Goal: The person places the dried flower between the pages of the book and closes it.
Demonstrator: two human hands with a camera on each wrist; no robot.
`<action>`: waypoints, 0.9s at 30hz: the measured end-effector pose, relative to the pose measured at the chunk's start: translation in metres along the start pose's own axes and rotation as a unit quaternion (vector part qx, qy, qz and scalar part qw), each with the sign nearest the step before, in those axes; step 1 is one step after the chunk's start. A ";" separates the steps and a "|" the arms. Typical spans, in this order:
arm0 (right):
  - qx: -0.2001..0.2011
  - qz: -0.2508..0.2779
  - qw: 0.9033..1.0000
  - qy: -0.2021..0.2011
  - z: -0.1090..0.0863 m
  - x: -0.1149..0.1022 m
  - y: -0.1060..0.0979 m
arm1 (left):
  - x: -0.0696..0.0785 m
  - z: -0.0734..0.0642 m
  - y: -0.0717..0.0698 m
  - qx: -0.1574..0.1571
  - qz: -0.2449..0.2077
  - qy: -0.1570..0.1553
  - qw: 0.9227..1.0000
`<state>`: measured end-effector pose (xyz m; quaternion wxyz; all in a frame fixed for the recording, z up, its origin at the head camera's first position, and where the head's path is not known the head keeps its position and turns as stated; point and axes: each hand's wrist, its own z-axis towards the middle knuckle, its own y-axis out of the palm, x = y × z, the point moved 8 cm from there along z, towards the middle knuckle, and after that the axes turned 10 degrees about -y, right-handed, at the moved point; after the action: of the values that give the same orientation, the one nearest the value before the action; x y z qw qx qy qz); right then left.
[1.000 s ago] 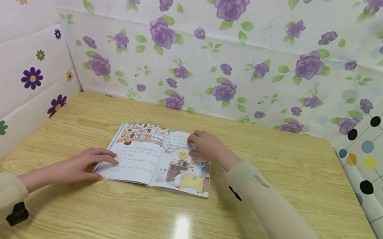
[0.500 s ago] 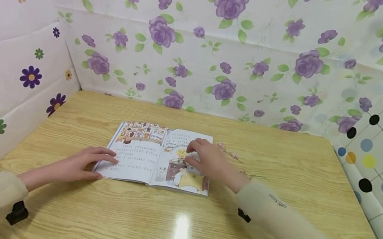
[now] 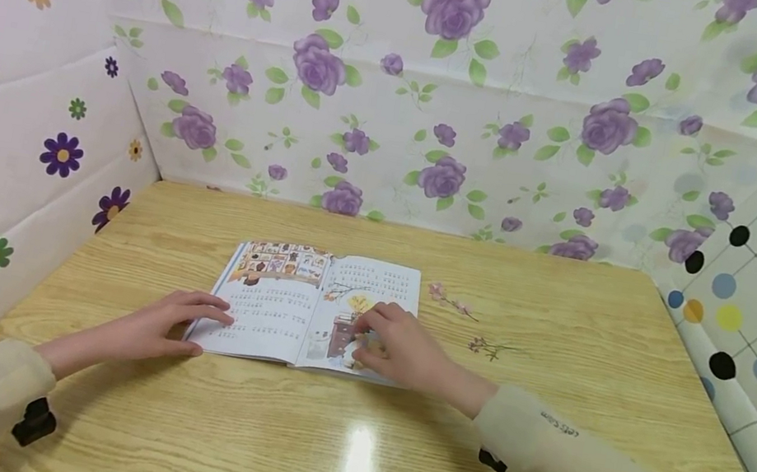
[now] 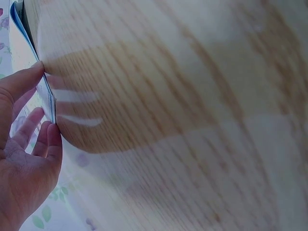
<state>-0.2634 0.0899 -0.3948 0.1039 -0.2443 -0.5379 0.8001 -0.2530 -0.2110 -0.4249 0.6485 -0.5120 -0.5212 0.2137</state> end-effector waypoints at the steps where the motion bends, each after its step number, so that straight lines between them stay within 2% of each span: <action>1: 0.000 0.000 1.000 0.003 0.000 0.001 0.000 | 0.000 0.000 0.000 0.000 -0.001 0.000 1.000; 6: 0.000 -0.019 1.000 0.011 -0.002 0.016 -0.006 | -0.001 0.000 0.000 0.000 -0.001 0.002 1.000; 12: -0.002 -0.043 0.999 0.028 -0.001 0.044 -0.015 | -0.002 0.000 0.001 0.001 -0.003 0.004 1.000; 20: -0.048 -0.065 0.992 0.097 0.001 0.093 -0.023 | -0.002 0.000 0.001 -0.001 -0.007 0.004 1.000; 27: -0.083 -0.043 0.984 0.151 0.001 0.126 -0.022 | -0.004 0.000 0.002 -0.001 -0.006 0.002 1.000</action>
<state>-0.3740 0.1514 -0.4097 0.1976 -0.3467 -0.5905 0.7015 -0.2537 -0.2133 -0.4289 0.6504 -0.5097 -0.5232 0.2085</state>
